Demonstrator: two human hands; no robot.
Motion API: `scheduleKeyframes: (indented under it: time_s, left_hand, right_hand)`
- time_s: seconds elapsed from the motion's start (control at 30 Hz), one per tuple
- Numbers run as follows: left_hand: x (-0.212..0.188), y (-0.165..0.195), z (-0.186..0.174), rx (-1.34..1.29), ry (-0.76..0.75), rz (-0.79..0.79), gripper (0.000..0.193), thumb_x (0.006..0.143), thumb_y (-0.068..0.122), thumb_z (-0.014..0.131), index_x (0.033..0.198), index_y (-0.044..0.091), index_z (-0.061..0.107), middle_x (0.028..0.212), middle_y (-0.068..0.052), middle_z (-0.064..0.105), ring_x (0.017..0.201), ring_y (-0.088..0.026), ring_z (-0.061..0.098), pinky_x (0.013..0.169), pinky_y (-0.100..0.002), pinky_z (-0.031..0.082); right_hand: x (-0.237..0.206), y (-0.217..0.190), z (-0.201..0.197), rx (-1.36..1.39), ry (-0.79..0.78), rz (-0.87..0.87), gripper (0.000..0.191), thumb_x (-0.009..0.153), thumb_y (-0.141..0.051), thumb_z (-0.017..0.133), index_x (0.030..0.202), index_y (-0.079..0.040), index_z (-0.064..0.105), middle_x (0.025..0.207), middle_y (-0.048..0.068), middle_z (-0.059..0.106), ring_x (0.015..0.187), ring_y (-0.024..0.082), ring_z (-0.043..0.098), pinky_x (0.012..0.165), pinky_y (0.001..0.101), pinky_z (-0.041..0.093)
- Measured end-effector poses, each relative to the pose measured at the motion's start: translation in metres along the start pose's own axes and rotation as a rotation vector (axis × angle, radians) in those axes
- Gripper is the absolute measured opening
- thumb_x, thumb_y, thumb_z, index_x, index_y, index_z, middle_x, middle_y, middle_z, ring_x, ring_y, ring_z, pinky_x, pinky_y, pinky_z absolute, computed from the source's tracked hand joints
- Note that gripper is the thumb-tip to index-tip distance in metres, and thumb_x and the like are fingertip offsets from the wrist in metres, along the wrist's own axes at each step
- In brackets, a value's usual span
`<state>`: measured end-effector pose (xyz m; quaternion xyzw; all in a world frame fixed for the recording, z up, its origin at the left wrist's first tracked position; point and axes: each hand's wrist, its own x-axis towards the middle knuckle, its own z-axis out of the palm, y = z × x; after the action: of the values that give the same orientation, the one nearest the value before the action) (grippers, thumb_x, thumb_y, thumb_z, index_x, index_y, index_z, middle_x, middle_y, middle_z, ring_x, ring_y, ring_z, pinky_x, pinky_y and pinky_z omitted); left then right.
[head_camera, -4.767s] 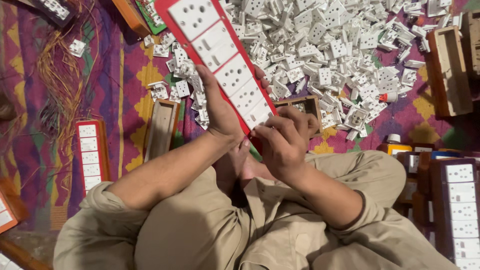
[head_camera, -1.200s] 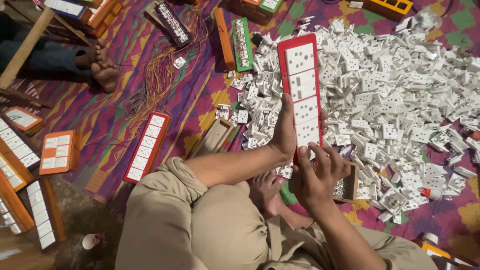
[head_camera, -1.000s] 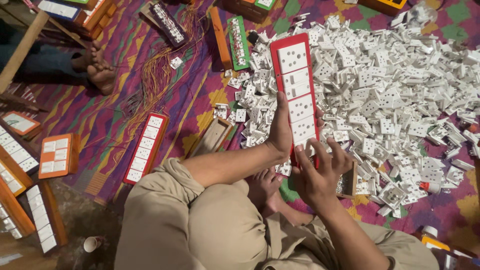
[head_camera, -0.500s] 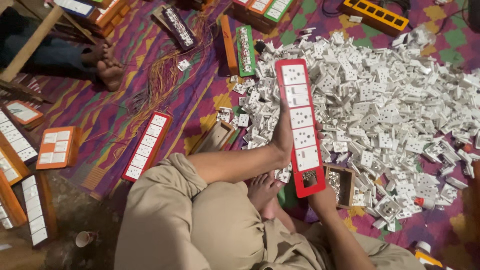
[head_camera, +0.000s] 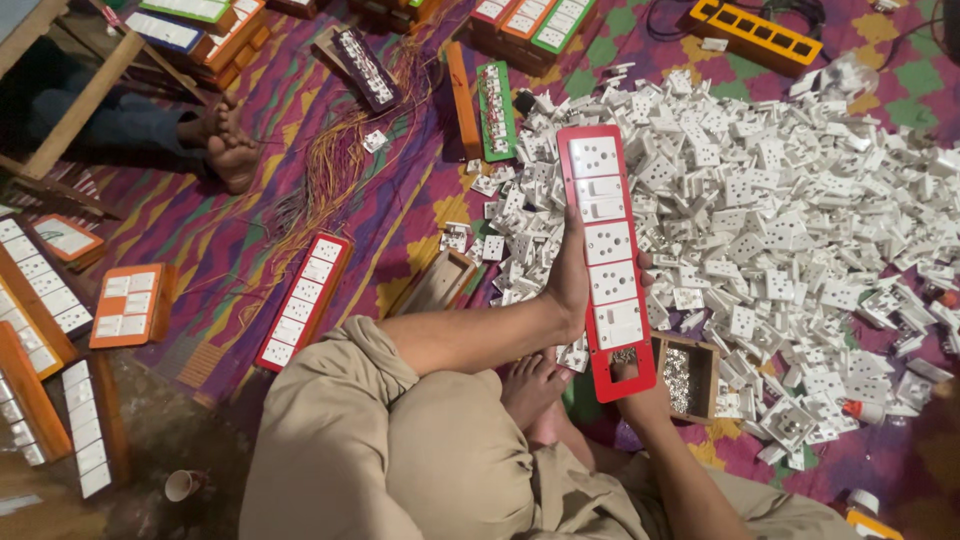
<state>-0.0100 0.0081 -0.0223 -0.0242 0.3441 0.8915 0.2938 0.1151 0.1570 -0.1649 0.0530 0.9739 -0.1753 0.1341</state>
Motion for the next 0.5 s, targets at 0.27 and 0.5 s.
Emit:
scheduleKeyframes:
  time_s: [0.27, 0.5]
  left_hand:
    - [-0.009, 0.008, -0.003, -0.103, -0.139, 0.033, 0.095, 0.095, 0.089, 0.022, 0.122, 0.005, 0.057, 0.100, -0.014, 0.068, 0.088, -0.027, 0.072, 0.079, -0.045, 0.060]
    - [-0.027, 0.015, 0.002, -0.165, -0.213, 0.022, 0.092, 0.093, 0.085, 0.031, 0.125, 0.004, 0.059, 0.107, -0.015, 0.067, 0.097, -0.028, 0.071, 0.089, -0.046, 0.060]
  right_hand:
    - [-0.001, 0.023, 0.012, 0.623, 0.167, 0.119, 0.024, 0.092, -0.025, 0.067, 0.105, -0.006, 0.074, 0.083, 0.018, 0.076, 0.074, 0.028, 0.076, 0.065, 0.0407, 0.056]
    - [-0.018, 0.005, -0.054, 1.084, 0.631, 0.043, 0.016, 0.097, 0.000, 0.070, 0.113, 0.002, 0.071, 0.095, 0.003, 0.069, 0.084, 0.011, 0.066, 0.076, 0.0280, 0.053]
